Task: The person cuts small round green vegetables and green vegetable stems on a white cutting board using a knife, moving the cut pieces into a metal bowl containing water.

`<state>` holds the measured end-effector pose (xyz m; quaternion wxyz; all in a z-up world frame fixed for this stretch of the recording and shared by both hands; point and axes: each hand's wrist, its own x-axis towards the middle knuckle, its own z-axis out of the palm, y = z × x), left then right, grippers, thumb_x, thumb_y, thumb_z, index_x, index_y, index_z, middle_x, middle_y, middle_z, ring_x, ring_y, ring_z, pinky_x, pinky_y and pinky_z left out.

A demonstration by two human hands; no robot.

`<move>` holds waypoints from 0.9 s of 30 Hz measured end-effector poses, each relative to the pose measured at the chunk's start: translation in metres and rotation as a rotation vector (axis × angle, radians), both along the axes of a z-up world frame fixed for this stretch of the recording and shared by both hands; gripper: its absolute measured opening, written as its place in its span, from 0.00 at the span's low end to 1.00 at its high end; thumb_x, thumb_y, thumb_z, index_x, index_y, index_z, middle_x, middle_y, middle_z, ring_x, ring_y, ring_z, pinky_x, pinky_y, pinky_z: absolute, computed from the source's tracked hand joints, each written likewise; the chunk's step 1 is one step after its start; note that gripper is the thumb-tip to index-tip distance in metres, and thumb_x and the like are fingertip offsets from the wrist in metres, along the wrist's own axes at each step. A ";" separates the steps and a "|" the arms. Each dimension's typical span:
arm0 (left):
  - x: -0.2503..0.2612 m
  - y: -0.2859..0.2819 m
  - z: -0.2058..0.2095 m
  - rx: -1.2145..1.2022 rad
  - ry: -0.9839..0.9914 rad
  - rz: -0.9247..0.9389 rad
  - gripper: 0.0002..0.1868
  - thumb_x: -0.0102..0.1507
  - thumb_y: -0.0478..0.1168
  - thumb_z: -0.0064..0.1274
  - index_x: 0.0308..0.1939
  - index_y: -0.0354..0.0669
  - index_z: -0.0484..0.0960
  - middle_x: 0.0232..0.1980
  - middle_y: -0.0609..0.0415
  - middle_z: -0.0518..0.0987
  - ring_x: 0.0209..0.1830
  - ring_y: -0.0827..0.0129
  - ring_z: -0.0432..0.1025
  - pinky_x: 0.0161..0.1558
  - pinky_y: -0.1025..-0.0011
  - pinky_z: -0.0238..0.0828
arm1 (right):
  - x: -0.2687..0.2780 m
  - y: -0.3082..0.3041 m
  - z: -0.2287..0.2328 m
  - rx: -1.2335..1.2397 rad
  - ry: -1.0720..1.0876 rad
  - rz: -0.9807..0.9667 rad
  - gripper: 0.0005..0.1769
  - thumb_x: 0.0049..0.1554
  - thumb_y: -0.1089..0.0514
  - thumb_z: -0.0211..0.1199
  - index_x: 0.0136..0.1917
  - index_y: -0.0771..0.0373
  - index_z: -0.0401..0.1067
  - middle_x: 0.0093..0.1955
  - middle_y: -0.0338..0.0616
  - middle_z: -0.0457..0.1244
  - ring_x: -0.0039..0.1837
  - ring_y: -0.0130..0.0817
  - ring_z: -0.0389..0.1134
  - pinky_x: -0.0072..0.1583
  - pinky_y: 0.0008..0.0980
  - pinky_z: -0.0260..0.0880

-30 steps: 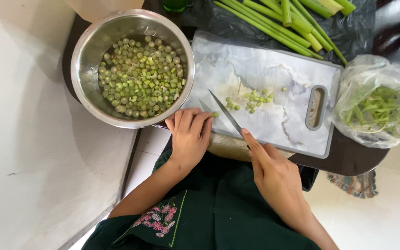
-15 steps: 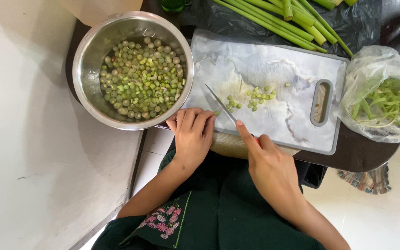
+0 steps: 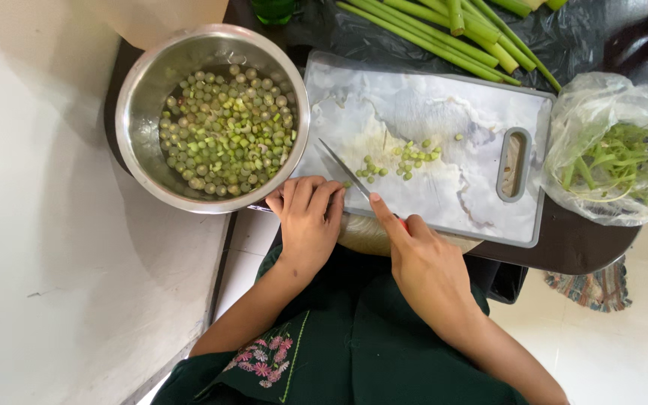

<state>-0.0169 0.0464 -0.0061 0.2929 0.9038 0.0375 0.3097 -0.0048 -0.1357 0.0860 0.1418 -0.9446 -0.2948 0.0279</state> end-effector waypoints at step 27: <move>-0.012 0.006 0.007 0.000 0.033 0.012 0.09 0.63 0.38 0.63 0.46 0.49 0.81 0.49 0.59 0.76 0.57 0.61 0.68 0.59 0.54 0.50 | -0.012 -0.007 0.006 0.006 0.027 -0.002 0.34 0.58 0.64 0.58 0.76 0.48 0.62 0.33 0.47 0.60 0.31 0.47 0.64 0.33 0.45 0.64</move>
